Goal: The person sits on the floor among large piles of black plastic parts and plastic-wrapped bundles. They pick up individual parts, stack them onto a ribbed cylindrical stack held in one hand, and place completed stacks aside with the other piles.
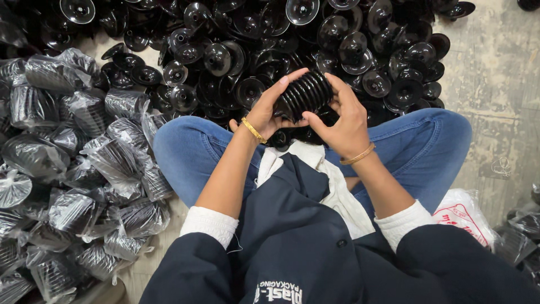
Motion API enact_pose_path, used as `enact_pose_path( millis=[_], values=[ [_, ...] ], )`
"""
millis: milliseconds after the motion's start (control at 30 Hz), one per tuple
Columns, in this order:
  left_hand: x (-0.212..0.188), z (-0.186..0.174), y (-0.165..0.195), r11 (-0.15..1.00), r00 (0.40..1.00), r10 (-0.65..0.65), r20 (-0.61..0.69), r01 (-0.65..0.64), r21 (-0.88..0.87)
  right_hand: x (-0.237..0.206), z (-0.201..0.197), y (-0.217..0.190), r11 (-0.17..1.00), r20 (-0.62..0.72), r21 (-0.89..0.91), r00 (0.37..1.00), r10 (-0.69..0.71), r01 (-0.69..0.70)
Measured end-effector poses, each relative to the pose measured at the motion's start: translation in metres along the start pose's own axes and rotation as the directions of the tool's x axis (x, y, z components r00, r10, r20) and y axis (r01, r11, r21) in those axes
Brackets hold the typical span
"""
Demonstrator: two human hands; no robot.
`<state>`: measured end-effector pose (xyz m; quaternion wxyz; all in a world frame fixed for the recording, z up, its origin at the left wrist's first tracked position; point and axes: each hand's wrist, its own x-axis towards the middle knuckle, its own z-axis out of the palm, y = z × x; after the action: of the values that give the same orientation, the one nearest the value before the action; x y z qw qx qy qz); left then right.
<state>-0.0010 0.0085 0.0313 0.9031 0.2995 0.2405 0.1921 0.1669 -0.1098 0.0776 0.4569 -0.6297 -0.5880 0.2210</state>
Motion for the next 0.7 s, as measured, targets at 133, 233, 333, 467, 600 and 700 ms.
enact_pose_path(
  millis=[133, 233, 333, 467, 600, 700],
  values=[
    [0.004, -0.002, -0.008, 0.997, 0.998, 0.055, -0.038, -0.053, 0.060, 0.000, 0.001, 0.003, 0.995, -0.020, -0.095, 0.999, -0.033, 0.031],
    [0.006, -0.004, -0.011, 0.994, 0.995, 0.090, -0.033, -0.088, 0.058, -0.001, 0.001, 0.005, 0.992, 0.049, -0.106, 0.996, 0.076, -0.071],
    [0.005, -0.008, -0.012, 0.997, 0.998, 0.062, 0.030, -0.063, 0.038, -0.004, 0.007, 0.005, 0.922, 0.058, -0.211, 0.945, -0.321, 0.326],
    [0.002, -0.010, -0.016, 0.998, 0.979, -0.035, 0.203, 0.024, 0.052, -0.011, 0.017, 0.014, 0.930, 0.026, -0.306, 0.978, -0.207, 0.205],
    [-0.003, -0.007, -0.015, 0.988, 0.943, -0.046, 0.331, -0.007, 0.156, -0.017, -0.020, 0.050, 1.000, -0.062, -0.017, 0.998, -0.005, 0.004],
    [-0.005, -0.008, -0.012, 0.971, 0.968, 0.010, 0.250, -0.069, 0.230, -0.041, -0.104, 0.092, 0.921, -0.222, 0.137, 0.895, 0.387, -0.364]
  ],
)
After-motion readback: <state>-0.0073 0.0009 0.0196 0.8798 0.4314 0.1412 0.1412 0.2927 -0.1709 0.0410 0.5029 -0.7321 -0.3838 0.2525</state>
